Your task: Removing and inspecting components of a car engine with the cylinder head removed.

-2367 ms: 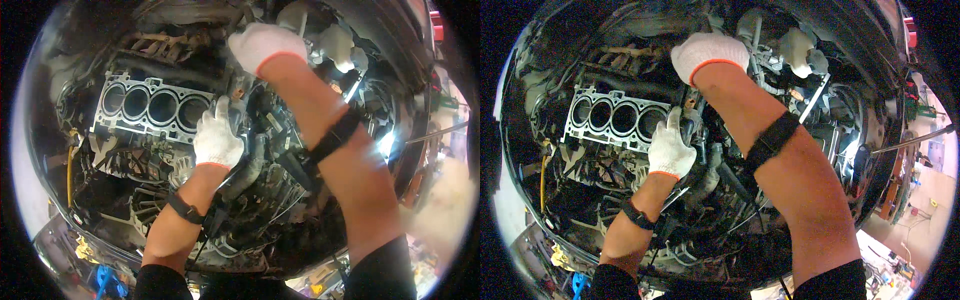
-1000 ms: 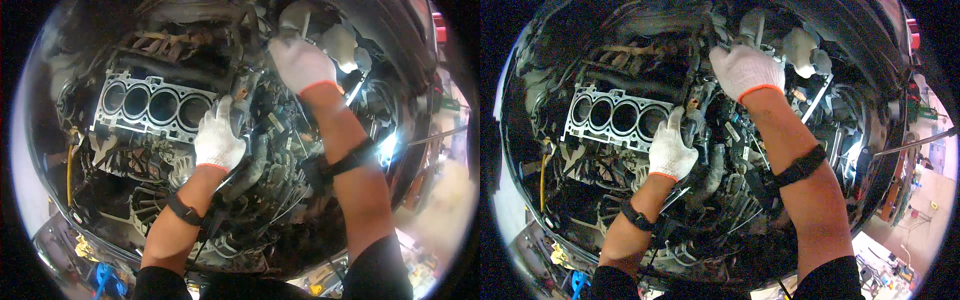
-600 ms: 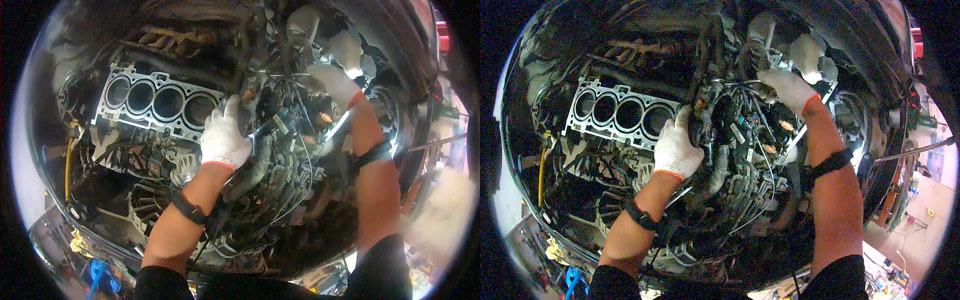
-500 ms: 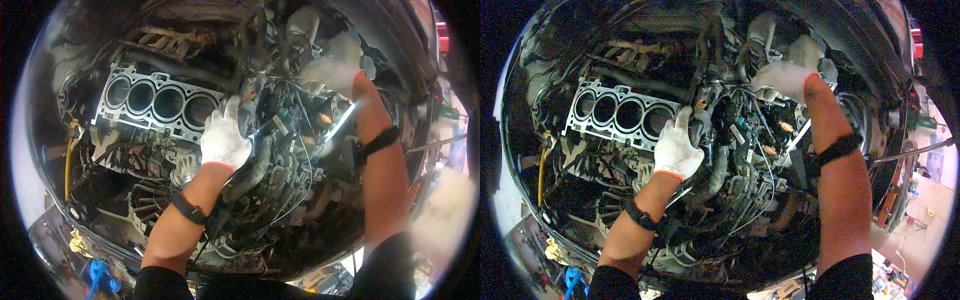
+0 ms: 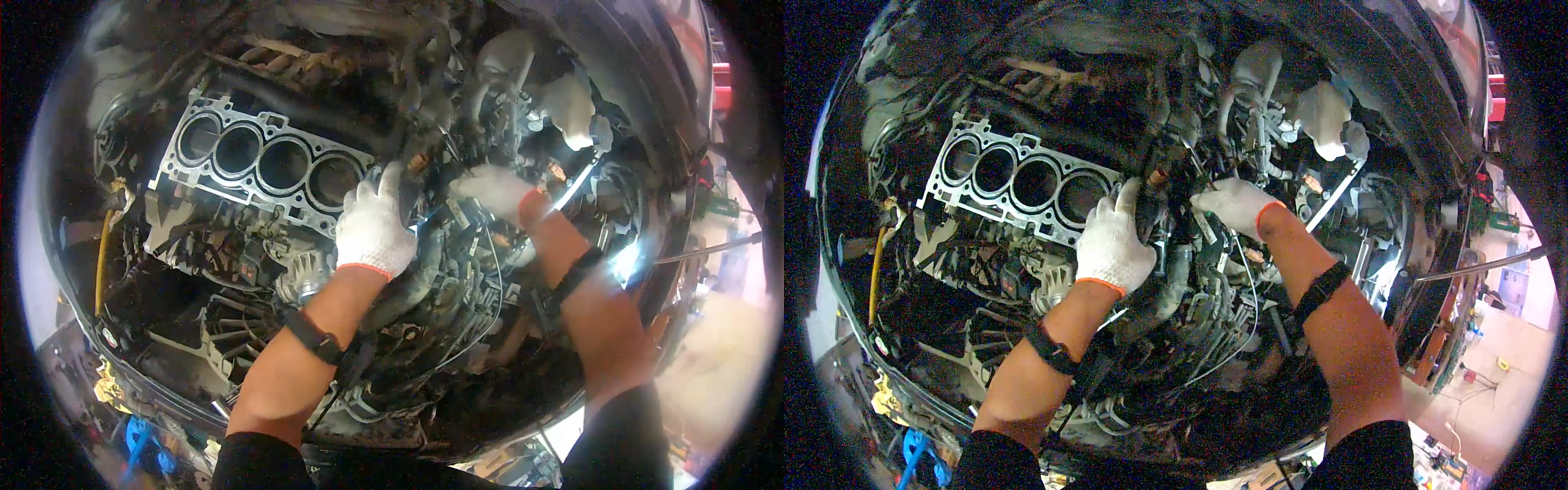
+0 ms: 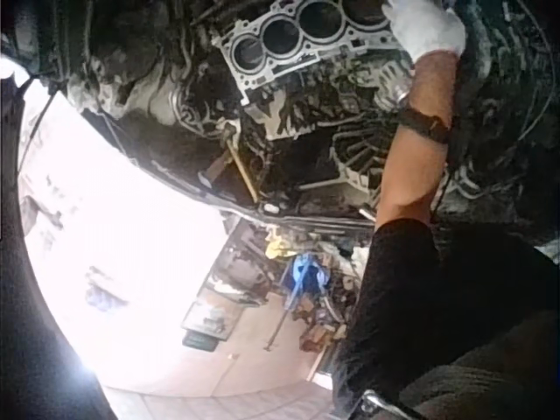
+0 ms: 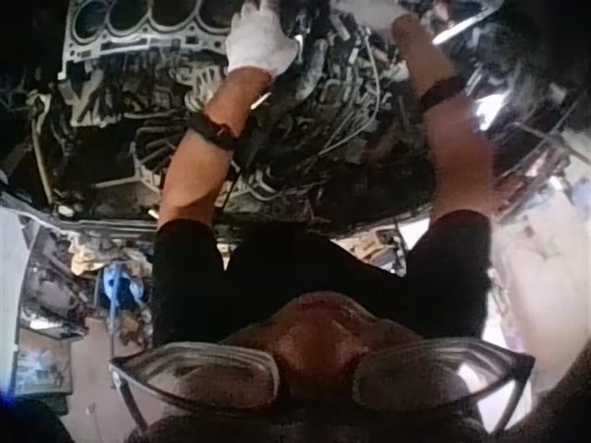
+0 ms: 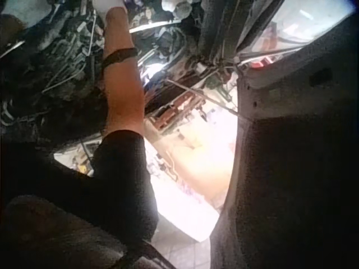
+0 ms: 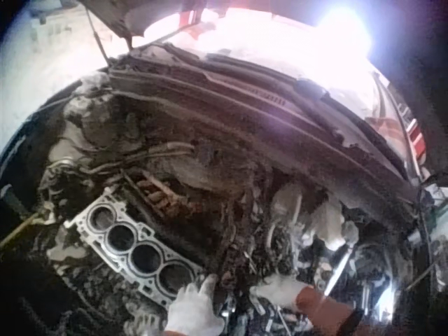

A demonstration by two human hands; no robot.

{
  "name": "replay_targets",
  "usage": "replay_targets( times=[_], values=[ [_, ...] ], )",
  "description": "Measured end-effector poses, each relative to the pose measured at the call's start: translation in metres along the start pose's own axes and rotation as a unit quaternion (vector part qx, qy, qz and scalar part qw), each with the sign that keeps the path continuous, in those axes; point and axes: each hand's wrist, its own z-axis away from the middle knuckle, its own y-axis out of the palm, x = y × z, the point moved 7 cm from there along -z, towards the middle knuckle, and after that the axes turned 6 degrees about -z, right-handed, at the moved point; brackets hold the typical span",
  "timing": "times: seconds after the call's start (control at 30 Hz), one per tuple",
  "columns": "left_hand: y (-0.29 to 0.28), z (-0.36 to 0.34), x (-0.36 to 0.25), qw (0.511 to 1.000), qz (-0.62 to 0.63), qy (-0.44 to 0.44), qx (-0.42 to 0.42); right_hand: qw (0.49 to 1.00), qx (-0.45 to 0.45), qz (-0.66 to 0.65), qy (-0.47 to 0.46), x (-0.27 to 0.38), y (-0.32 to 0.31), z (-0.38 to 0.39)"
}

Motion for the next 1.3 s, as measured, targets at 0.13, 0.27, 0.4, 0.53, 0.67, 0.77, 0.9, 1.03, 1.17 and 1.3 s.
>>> replay_targets(
  times=[0.13, 0.27, 0.4, 0.53, 0.67, 0.77, 0.9, 1.03, 1.17, 1.3],
  values=[
    [-0.001, 0.001, 0.000, 1.000, 0.016, 0.008, -0.017, 0.987, -0.014, 0.066, -0.144, 0.028, -0.014, 0.013],
    [0.002, 0.000, -0.002, 1.000, 0.015, 0.002, 0.001, 0.957, 0.081, -0.227, 0.163, 0.007, -0.022, 0.018],
    [0.001, 0.001, -0.001, 1.000, 0.012, -0.004, 0.010, 0.971, 0.043, -0.234, 0.023, 0.051, -0.024, 0.016],
    [0.001, 0.001, 0.000, 1.000, 0.014, 0.010, -0.013, 0.982, 0.016, -0.175, 0.075, 0.056, -0.033, 0.029],
    [0.000, -0.001, -0.003, 1.000, 0.006, 0.003, 0.012, 0.985, 0.059, 0.163, 0.012, 0.047, -0.051, 0.045],
    [0.001, -0.002, -0.007, 1.000, 0.004, 0.015, 0.011, 0.955, 0.104, 0.231, -0.152, 0.043, -0.064, 0.025],
    [0.002, 0.002, 0.010, 1.000, -0.004, 0.006, -0.004, 0.981, 0.127, 0.010, 0.147, 0.078, -0.083, -0.034],
    [0.001, 0.000, 0.004, 0.999, 0.016, 0.020, -0.020, 0.933, 0.147, -0.108, 0.309, 0.087, -0.090, -0.044],
    [0.002, 0.002, 0.005, 0.999, 0.028, 0.024, -0.018, 0.919, 0.187, -0.092, 0.334, 0.090, -0.085, -0.052],
    [0.003, 0.001, 0.008, 0.998, 0.026, 0.031, -0.037, 0.911, 0.154, -0.099, 0.369, 0.098, -0.093, -0.046]
  ],
)
